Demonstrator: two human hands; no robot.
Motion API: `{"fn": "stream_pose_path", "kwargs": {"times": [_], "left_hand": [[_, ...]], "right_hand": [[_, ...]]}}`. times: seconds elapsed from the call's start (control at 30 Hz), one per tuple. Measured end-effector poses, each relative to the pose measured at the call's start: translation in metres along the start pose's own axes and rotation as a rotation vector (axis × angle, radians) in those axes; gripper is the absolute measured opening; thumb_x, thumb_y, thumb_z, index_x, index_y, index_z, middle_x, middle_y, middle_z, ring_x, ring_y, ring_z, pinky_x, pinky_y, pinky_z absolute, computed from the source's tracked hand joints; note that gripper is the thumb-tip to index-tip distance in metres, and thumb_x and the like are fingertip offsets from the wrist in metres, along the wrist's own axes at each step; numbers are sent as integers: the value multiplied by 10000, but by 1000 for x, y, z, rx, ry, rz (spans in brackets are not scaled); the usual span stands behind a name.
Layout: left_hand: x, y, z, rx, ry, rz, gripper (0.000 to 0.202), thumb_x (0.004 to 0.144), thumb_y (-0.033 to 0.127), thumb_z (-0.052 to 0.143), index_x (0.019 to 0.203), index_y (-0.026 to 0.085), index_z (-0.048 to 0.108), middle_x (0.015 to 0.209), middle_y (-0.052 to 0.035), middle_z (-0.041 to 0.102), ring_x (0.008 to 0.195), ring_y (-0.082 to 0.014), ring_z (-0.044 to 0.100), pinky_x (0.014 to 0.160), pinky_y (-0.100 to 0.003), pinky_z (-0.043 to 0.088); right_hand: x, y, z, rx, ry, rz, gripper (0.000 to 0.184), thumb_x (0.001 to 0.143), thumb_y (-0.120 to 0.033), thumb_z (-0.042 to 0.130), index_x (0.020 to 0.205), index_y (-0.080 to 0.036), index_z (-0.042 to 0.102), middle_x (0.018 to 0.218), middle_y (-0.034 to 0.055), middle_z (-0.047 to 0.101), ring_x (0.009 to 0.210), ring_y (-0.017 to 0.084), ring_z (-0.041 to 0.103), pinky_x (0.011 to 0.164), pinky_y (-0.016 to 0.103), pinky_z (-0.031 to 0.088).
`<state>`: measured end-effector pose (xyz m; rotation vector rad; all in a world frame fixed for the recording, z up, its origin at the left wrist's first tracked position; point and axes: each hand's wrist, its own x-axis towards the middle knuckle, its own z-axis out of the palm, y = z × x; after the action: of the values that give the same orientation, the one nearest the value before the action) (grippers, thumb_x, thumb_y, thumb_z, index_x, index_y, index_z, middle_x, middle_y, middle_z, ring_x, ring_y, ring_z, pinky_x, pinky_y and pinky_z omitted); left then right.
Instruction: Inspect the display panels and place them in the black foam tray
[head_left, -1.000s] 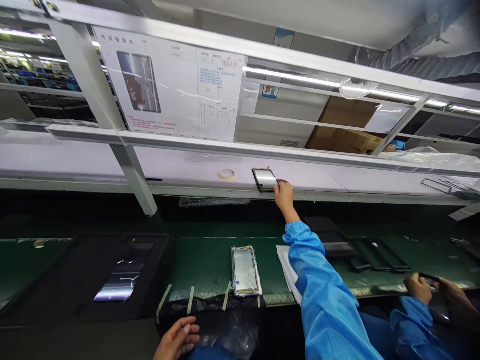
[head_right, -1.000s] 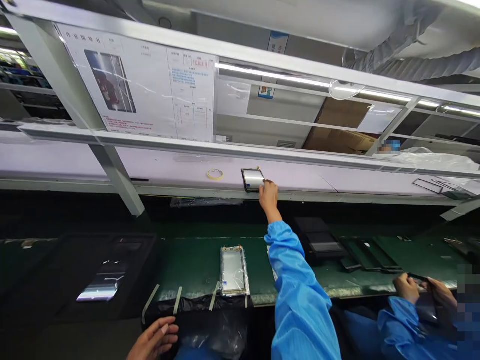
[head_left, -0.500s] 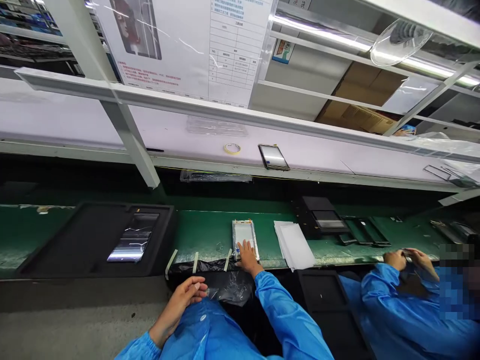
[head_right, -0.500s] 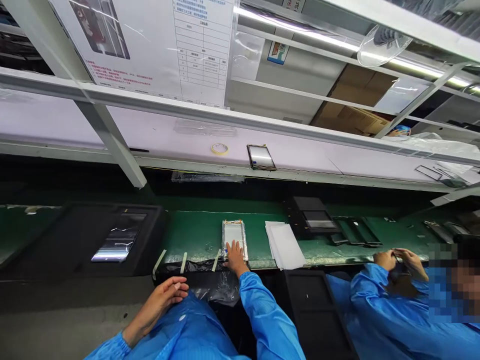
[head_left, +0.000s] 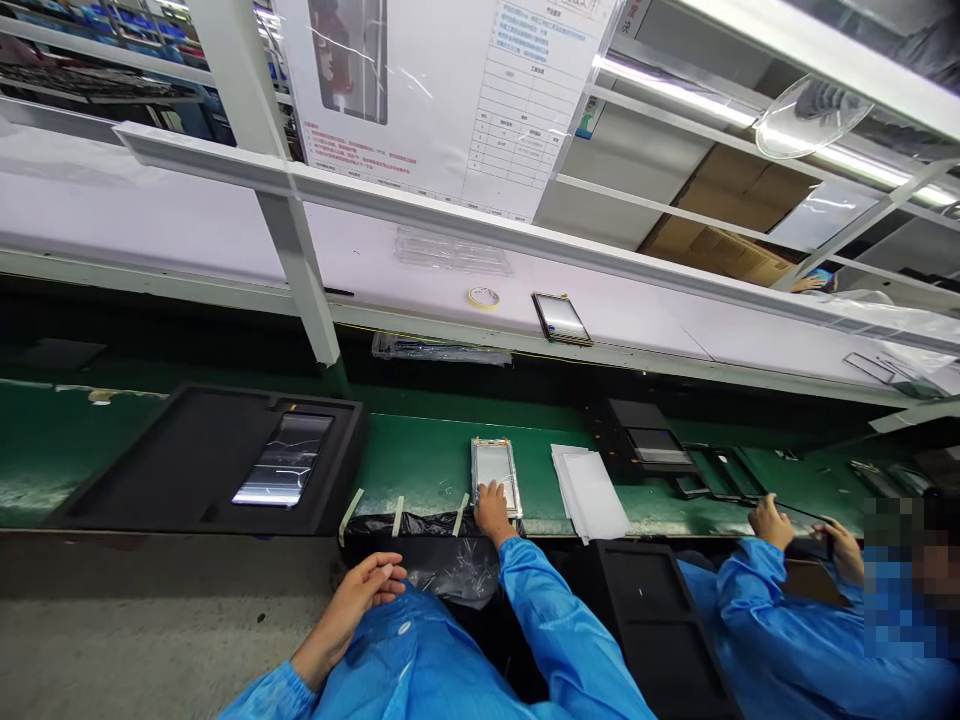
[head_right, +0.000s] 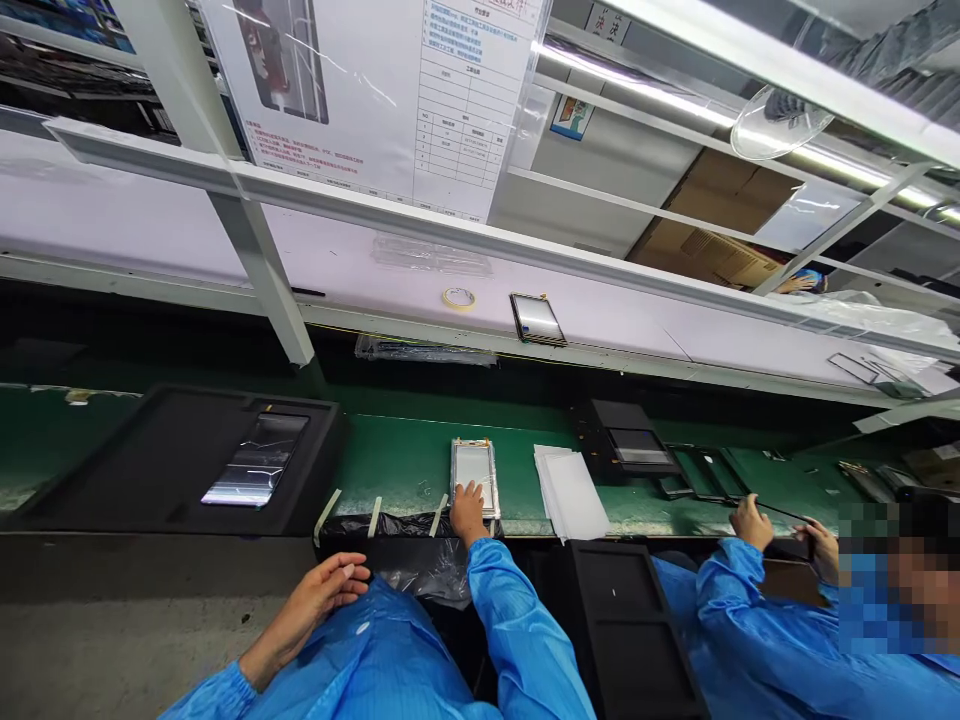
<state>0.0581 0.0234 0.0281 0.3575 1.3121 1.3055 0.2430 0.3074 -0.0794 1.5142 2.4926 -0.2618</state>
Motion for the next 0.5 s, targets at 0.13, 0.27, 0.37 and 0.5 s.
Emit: {"fn": "stream_pose_path", "kwargs": {"times": [0.13,0.27,0.37,0.5], "left_hand": [[-2,3,-1,8,-12,-17,618,644,677,786,1006,178,735,962,-105,773,887,-258,704,822,-368,524],[-3,0,-7,-26,-4,-14,632,616,686,801,995,186,731,938,-91,773,869,-253,704,809,-364,522],[0,-8,-16,-40,11,-10,630,621,678,803,1003,183,723,938,-94,771,865,-250,705,799,-357,520],[8,-17,-25,-35,6,-7,602,662,648,792,1024,173,716,956,-106,767,864,-244,707,792,-347,516]], "right_hand": [[5,-20,3,-28,3,99,626,805,-28,536,1428,-70,485,1541,334,318,1433,480,309,1051,576,387],[6,-41,0,-39,40,177,617,876,-24,439,1491,-54,409,1514,384,318,1405,464,377,1021,606,400],[2,-42,-12,-10,95,206,626,906,-60,404,1525,-9,325,1496,408,325,1371,444,437,996,572,437],[-8,-11,-41,152,183,203,665,841,-43,453,1492,40,349,1325,350,562,1215,338,610,962,394,487]]}}
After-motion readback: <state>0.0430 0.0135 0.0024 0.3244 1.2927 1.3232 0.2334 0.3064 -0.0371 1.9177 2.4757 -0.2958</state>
